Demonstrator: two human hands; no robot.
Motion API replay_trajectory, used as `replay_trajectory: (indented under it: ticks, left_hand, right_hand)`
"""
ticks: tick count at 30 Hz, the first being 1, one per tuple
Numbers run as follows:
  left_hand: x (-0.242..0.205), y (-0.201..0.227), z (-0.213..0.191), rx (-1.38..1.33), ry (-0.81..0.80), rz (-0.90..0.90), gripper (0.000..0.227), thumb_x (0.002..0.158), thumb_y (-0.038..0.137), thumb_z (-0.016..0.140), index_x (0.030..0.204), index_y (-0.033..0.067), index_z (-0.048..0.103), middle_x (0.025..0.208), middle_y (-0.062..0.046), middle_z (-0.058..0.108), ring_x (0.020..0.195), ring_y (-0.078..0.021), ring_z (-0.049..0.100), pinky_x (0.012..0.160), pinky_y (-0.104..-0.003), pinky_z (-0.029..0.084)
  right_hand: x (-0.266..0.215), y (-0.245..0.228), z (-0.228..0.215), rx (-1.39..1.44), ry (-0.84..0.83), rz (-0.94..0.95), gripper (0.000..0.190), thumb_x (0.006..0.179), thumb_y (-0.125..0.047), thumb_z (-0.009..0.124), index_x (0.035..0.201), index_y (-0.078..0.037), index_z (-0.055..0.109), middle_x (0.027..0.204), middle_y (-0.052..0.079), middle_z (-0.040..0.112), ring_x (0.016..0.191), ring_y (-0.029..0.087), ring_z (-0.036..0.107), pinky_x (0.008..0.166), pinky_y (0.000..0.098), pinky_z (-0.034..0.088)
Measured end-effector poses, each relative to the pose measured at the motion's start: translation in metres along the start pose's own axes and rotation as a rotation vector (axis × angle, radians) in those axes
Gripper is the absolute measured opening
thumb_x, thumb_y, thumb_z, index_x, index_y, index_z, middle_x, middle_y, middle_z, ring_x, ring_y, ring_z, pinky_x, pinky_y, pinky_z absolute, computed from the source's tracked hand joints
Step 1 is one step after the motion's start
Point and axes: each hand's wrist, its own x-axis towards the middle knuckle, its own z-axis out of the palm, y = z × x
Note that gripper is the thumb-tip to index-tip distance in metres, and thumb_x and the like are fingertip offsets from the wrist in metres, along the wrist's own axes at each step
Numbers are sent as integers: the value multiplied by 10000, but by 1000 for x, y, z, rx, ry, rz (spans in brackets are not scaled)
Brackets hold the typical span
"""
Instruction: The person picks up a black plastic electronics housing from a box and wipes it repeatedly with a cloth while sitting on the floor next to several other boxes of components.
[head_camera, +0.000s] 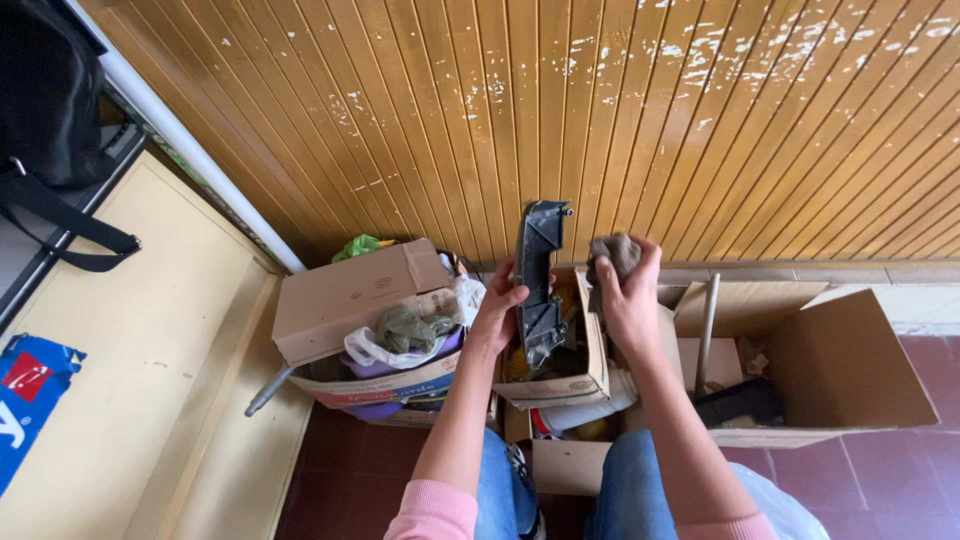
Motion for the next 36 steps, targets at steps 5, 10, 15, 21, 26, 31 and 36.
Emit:
replay_trajectory:
  ticks: [5, 10, 15, 21, 26, 31, 36]
  left_hand:
    - [-8, 12, 26, 36, -16, 9, 821, 979, 128, 1098, 1709, 191, 727, 1549, -242, 904, 1410, -381, 904, 1230, -570, 731]
    - [-12, 24, 33, 40, -13, 23, 794, 991, 150, 1091, 1693, 185, 724, 1536, -234, 909, 1361, -374, 916, 1219, -611, 742]
    - [-27, 53, 59, -53, 14, 53, 727, 1031, 249, 1073, 1674, 208, 736, 1574, -209, 899, 1355, -348, 919, 1216, -616, 754]
    - [-10, 56, 46, -60, -8, 58, 705, 1027, 209, 1074, 1649, 201, 744, 1546, -217, 908, 1359, -392, 924, 1243, -657, 725]
    - [-15, 51, 60, 12, -32, 72, 748, 1043, 177, 1062, 1702, 217, 711, 1512, -174, 917, 1359, -366, 919, 1256, -664, 712]
    - [-26, 67, 68, -219, 49, 68, 523, 1079, 121, 1028, 1534, 310, 855, 1554, -213, 918, 1383, -438, 913, 1276, -705, 697]
    - [-18, 61, 80, -81, -30, 67, 648, 1037, 190, 1076, 1620, 227, 798, 1472, -168, 945, 1352, -401, 929, 1244, -670, 716]
  right_hand:
    - [14, -59, 32, -390, 24, -278, 523, 1255, -286, 840, 1677, -195, 545, 1645, 171, 487, 1365, 691, 796, 1041, 871, 721]
    - [41, -50, 43, -707, 177, -691, 287, 1253, -282, 834, 1532, -297, 771, 1471, 101, 585, 1217, 521, 877, 813, 678, 778]
    - [38, -33, 34, -721, 126, -405, 466, 1100, -196, 953, 1489, -386, 780, 1443, 94, 637, 1113, 571, 902, 848, 733, 779]
    - [20, -73, 31, -544, 171, -458, 495, 1082, -163, 968, 1498, -368, 794, 1474, 107, 655, 1170, 605, 887, 966, 717, 765]
    - [17, -82, 48, -582, 71, -513, 561, 1072, -128, 951, 1560, -346, 782, 1456, 114, 657, 1155, 634, 875, 980, 747, 768]
    - [19, -56, 22, -760, -162, -326, 474, 991, -212, 969, 1421, -383, 870, 1365, 79, 758, 1164, 578, 909, 1043, 720, 755]
    - [14, -110, 15, -515, 32, -431, 544, 1051, -105, 934, 1524, -359, 847, 1449, 103, 709, 1229, 626, 866, 1074, 752, 740]
